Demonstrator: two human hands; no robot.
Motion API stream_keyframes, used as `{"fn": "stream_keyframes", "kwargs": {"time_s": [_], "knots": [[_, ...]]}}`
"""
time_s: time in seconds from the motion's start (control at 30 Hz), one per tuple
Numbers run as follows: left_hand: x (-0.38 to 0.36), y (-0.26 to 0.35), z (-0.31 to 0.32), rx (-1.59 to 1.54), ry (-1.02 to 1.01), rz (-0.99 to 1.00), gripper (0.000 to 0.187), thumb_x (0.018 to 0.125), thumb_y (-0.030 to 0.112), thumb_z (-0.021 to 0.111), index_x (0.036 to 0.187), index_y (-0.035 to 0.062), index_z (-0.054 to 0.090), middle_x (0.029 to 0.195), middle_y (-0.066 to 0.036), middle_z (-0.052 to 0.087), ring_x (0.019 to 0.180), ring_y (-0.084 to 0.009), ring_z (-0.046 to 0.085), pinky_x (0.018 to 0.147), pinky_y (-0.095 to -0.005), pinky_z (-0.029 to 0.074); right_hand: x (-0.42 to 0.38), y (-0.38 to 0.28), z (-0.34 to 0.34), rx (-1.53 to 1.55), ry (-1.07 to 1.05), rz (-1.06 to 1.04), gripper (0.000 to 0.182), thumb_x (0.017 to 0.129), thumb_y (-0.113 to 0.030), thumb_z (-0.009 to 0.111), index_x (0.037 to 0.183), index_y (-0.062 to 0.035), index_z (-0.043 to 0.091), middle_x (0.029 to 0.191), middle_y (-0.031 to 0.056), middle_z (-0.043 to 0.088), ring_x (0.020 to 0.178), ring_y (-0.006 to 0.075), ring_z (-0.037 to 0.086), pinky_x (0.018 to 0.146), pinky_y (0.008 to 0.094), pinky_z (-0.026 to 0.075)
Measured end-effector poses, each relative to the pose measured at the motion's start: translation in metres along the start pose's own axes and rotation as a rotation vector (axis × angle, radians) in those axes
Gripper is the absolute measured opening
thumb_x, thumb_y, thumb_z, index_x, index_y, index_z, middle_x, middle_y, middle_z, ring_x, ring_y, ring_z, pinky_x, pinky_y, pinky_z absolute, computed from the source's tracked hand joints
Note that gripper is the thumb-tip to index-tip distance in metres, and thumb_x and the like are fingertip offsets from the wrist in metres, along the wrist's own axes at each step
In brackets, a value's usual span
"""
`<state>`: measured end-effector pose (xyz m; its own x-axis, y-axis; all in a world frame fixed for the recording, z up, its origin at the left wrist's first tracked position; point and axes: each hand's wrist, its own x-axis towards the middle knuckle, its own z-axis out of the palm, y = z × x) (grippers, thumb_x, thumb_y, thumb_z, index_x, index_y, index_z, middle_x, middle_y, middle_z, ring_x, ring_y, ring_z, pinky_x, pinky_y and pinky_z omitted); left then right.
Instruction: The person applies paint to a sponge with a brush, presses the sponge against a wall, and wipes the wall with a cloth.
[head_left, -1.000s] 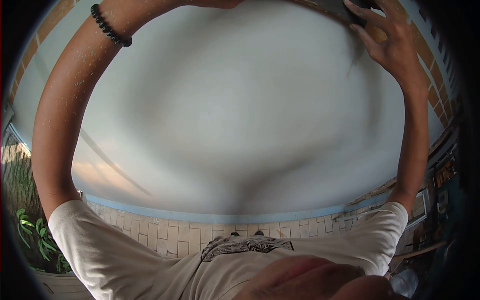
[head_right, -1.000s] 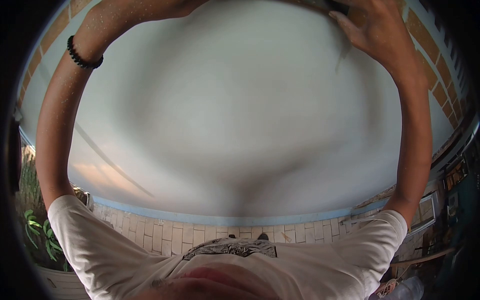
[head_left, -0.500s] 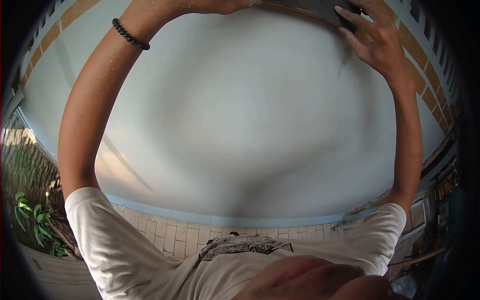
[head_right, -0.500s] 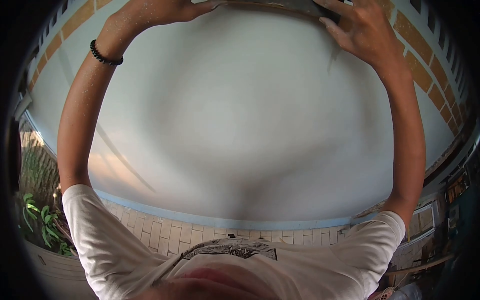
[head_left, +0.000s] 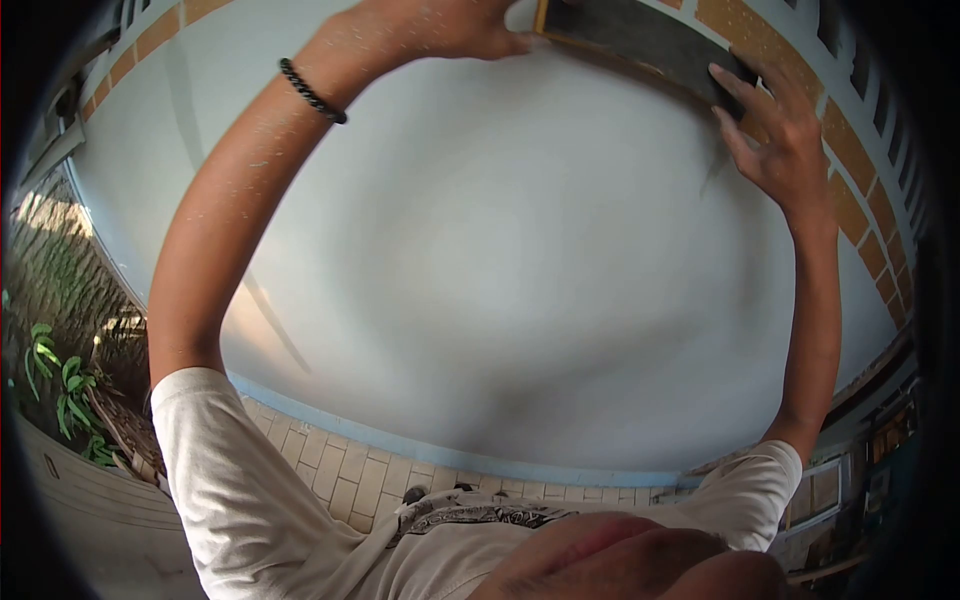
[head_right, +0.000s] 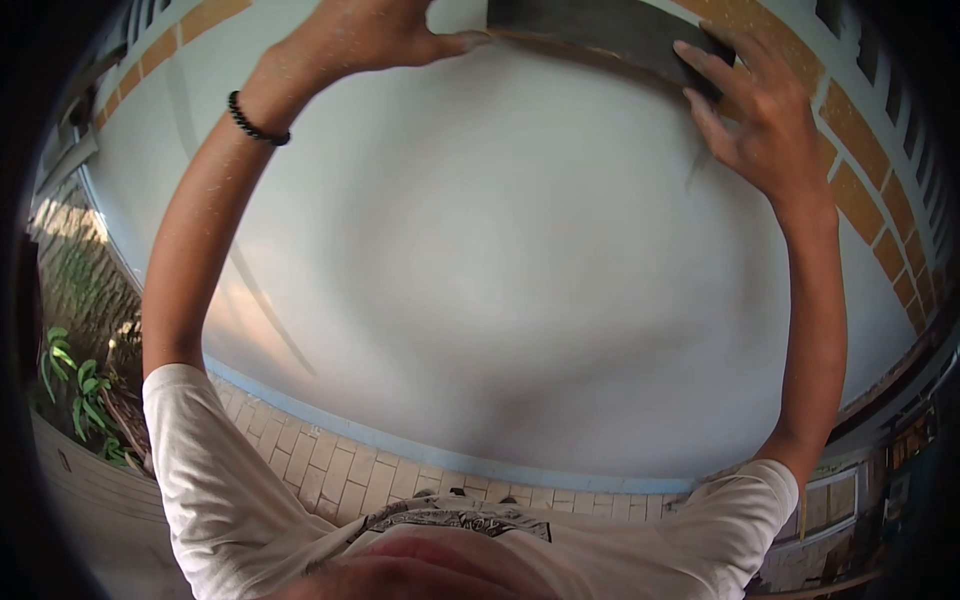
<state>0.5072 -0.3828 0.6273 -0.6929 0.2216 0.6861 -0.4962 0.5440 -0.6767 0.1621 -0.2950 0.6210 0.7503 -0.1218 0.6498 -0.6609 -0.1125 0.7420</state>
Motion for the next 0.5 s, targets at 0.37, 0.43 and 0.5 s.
{"fn": "stream_keyframes", "kwargs": {"time_s": [0.37,0.43,0.5], "knots": [[0.002,0.002,0.008,-0.134,0.127,-0.038,0.039,0.074,0.009,0.084,0.109,0.0050,0.066,0.109,-0.015,0.064,0.112,-0.0314,0.058,0.100,-0.0473,0.050,0.007,-0.007,-0.005,0.072,-0.035,0.113,0.052,0.074,-0.004,0.080,0.125,-0.0173,0.074,0.119,0.0107,0.069,0.109,0.0285,0.067,0.093,0.0393,0.059],[0.002,-0.003,-0.001,-0.196,0.132,-0.033,0.041,0.074,0.008,0.083,0.110,0.0057,0.064,0.108,-0.015,0.064,0.111,-0.0314,0.058,0.099,-0.0475,0.049,0.010,-0.009,-0.012,0.097,-0.026,0.123,0.052,0.075,-0.005,0.080,0.125,-0.0173,0.074,0.118,0.0109,0.069,0.109,0.0281,0.067,0.092,0.0381,0.059],[0.006,-0.009,-0.012,-0.181,0.148,-0.008,0.041,0.073,0.008,0.083,0.110,0.0061,0.064,0.107,-0.014,0.064,0.110,-0.0306,0.058,0.098,-0.0470,0.049,0.014,-0.003,-0.030,0.043,-0.026,0.073,0.051,0.075,-0.005,0.080,0.125,-0.0163,0.074,0.119,0.0107,0.070,0.111,0.0276,0.067,0.092,0.0381,0.058]]}}
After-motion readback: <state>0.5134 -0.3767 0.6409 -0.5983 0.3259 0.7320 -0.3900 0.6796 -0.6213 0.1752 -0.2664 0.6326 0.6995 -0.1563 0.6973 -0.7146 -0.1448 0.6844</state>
